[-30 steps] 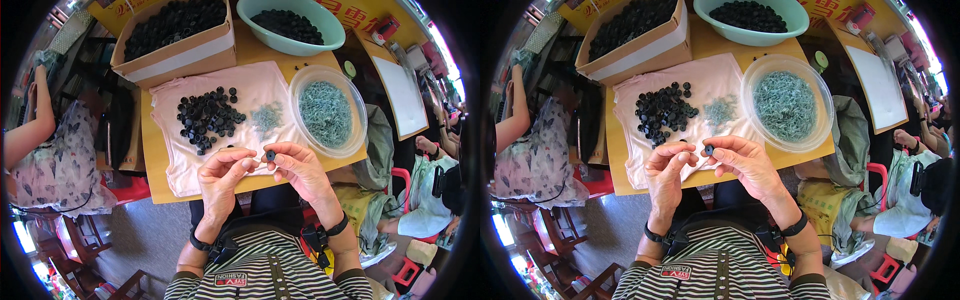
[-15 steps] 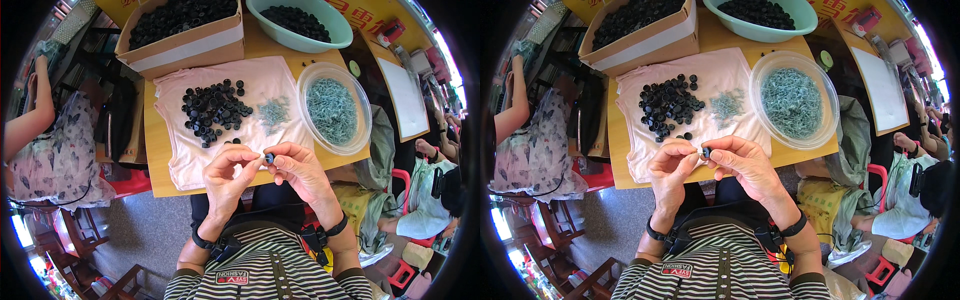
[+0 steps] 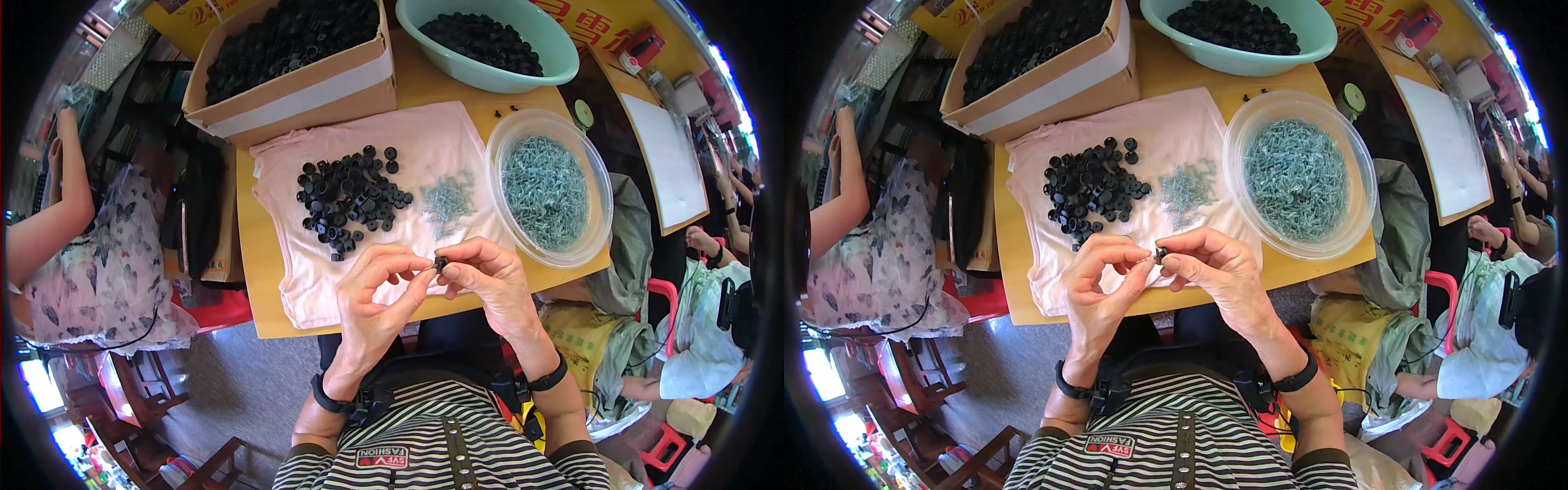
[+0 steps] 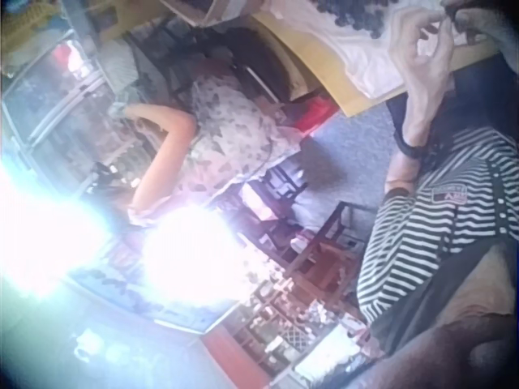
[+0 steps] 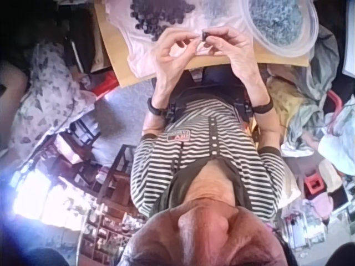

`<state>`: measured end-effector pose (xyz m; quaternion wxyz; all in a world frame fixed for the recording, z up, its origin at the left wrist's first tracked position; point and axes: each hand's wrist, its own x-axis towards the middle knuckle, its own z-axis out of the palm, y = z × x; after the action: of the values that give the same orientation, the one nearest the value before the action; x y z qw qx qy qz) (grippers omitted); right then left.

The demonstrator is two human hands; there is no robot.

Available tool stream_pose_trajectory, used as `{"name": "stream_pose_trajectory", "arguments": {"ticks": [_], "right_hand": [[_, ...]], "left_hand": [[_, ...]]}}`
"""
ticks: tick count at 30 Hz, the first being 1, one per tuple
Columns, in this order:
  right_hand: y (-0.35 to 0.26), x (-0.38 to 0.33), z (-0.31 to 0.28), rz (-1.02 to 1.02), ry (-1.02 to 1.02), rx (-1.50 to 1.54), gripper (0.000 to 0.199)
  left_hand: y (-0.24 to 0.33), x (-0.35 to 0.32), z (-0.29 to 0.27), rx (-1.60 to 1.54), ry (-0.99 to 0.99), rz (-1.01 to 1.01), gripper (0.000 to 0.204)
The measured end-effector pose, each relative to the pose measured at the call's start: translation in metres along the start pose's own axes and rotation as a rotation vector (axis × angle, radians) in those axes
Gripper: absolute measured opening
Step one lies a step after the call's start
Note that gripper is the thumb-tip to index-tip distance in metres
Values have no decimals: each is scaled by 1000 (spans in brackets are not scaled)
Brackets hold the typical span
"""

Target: The person assembles components by hand by picking up a black plastic cap and a metal screw, then inserting the screw into the cap. This process is repeated multiple times, with the assembled parts being placed onto a pink cloth.

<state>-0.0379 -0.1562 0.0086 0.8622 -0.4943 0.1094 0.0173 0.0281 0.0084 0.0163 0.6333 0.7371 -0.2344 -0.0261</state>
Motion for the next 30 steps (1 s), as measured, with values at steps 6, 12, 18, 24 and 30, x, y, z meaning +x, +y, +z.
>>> {"name": "stream_pose_trajectory", "arguments": {"ticks": [6, 12, 18, 24, 30], "right_hand": [[-5, 4, -8, -72, 104, 39, 21], [-7, 5, -7, -66, 92, 56, 22], [-7, 2, -11, -14, 80, 15, 22], [-11, -1, -10, -58, 71, -15, 21], [-24, -5, -2, -296, 129, -134, 21]], "left_hand": [[-12, 61, -8, 334, 25, 42, 13], [-37, 115, -1, 757, 14, 143, 12], [-35, 113, 13, 955, -19, 119, 21], [-37, 102, 16, 913, -30, 126, 19], [-14, 58, 13, -86, -155, 22, 21]]}}
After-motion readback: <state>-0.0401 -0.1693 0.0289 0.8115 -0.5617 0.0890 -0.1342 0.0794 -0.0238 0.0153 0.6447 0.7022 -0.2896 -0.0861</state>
